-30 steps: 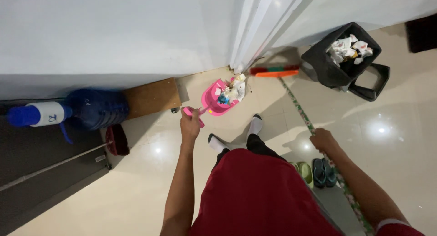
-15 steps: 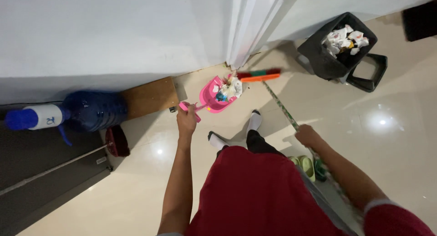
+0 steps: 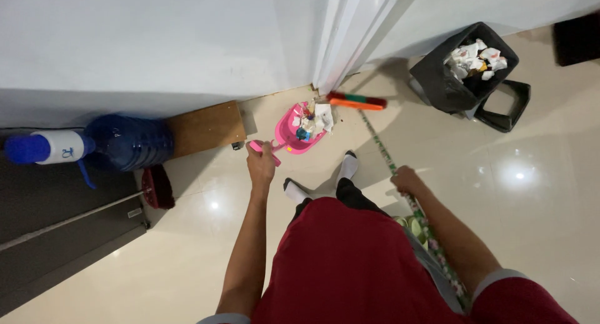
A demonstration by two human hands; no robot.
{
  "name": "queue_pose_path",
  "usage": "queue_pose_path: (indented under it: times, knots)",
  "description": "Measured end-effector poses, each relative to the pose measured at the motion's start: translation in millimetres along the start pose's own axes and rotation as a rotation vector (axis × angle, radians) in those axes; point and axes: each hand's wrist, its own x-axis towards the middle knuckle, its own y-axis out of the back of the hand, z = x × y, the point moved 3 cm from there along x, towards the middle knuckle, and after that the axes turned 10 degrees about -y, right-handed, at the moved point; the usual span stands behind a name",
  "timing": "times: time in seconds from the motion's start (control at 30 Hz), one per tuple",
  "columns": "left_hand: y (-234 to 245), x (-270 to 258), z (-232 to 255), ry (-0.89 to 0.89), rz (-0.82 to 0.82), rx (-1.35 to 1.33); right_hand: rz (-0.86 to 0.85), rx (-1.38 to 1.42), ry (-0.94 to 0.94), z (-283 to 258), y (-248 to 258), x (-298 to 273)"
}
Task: Sweeping the floor with a broom and collecting debris into a dustpan before emptying it into a trash bin.
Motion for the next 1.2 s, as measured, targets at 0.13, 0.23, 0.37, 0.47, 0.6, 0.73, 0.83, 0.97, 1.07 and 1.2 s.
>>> queue_pose_path:
  times: [0.13,0.23,0.37,0.47,0.6,0.73,0.83,0.97,1.07,1.2]
  knots:
    - [-1.0,-3.6,-4.5,0.006,-0.008,0.018,-0.001,-0.199,0.07,1.0,-16.2,-47.4]
    - [8.4,0.2,-13.0,-0.015,0.006,0.038,0.005,-0.235,0.127,8.5,-4.5,-70.1]
    - [30.2,-6.7,-22.4,0.0,0.035,-0.053,0.007,-0.156,0.069,-14.0,12.3,-112.0]
    - [43.8,-9.7,-23.9,0.004,0.085,-0.062,0.075,-0.24,0.218,-33.1,-6.4,-52.3]
    - [45.8,-10.0,-26.8,-0.012,0.117,-0.084,0.019,-0.161,0.155,-79.5,-46.4,-51.0]
    - [46.8,-7.4,-28.5,0.022,0.077,-0.021,-0.031,-0.31,0.159,-87.1,-67.5,-66.8]
    - [44.2,-2.0,-31.0,-0.014,0.083,-0.013,-0.013,-0.397,0.176,-59.4,-62.7,-64.1]
    - [51.7,3.7,-43.2,-0.051,0.072,0.024,-0.018,-0.563,0.288,-25.0,-49.2,-90.4]
    - [60.8,-0.1,-52.1,-0.062,0.051,0.03,0.001,-0.455,0.2,-10.0,-25.9,-127.3]
    - [81.7,-8.7,-49.5,-0.046,-0.012,-0.005,0.186,-0.92,0.701,50.8,-18.7,-63.9]
